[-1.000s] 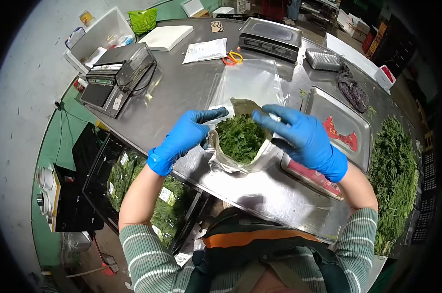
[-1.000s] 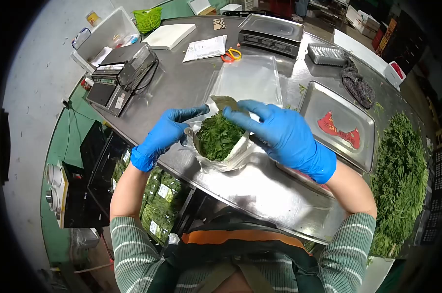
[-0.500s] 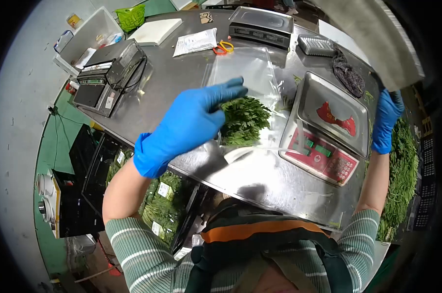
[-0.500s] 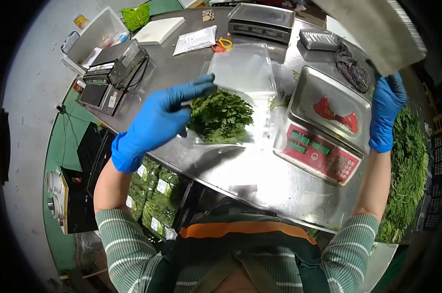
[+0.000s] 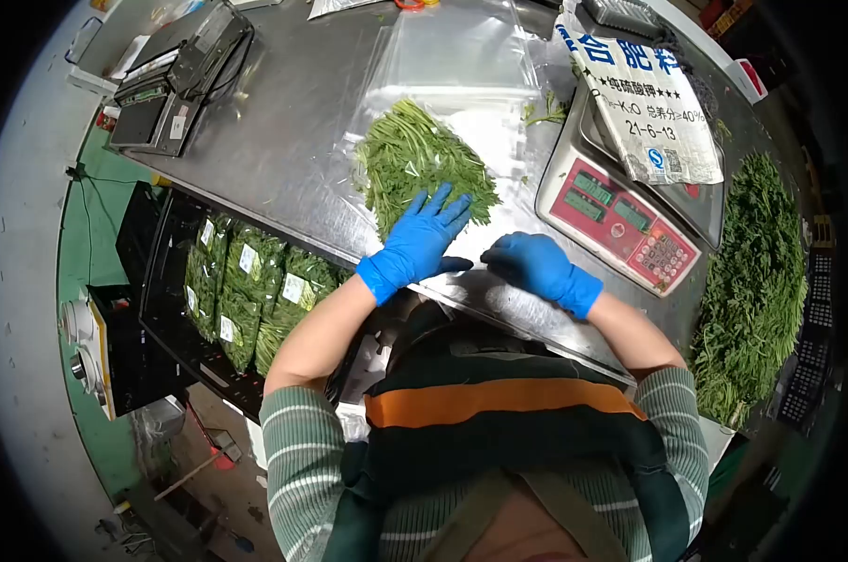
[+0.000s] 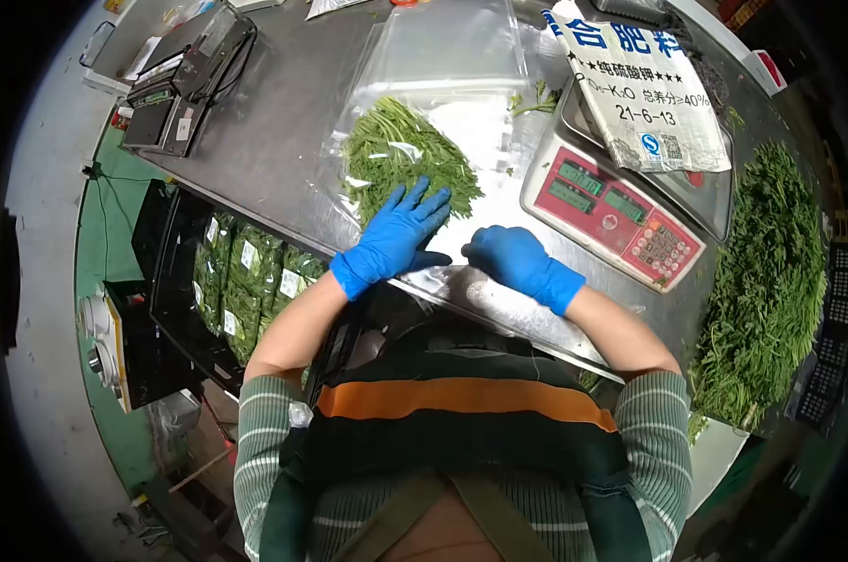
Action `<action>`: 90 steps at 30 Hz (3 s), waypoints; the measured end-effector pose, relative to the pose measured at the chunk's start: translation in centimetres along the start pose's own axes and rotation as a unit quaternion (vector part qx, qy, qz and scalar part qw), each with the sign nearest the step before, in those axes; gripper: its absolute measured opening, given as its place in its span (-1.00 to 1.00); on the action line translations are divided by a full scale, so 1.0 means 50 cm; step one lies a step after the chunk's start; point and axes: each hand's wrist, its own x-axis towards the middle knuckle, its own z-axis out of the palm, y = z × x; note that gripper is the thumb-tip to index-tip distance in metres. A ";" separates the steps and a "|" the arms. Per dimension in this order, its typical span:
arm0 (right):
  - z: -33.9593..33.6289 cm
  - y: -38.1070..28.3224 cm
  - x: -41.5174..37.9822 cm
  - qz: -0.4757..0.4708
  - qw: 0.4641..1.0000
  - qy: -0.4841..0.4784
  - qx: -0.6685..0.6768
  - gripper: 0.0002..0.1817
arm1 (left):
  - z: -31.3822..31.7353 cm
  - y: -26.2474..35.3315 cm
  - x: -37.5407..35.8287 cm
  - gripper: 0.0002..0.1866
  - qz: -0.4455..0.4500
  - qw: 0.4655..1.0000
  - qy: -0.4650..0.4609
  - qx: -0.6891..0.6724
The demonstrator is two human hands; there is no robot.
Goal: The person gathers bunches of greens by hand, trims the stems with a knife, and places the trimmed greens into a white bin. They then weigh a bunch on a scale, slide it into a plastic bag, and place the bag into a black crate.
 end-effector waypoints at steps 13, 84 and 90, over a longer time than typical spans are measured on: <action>0.070 0.008 0.057 -0.029 0.971 -0.197 -0.133 -0.88 | 0.005 0.020 -0.107 0.07 0.034 0.992 -0.118 -0.013; -0.217 0.160 -0.067 0.403 0.805 0.375 -0.222 -0.69 | -0.161 -0.072 -0.094 -0.62 -0.344 0.443 0.159 -0.813; -0.230 0.154 -0.317 0.396 0.801 0.357 -0.271 -0.69 | -0.170 0.066 0.058 -0.57 -0.221 0.613 -0.014 -0.758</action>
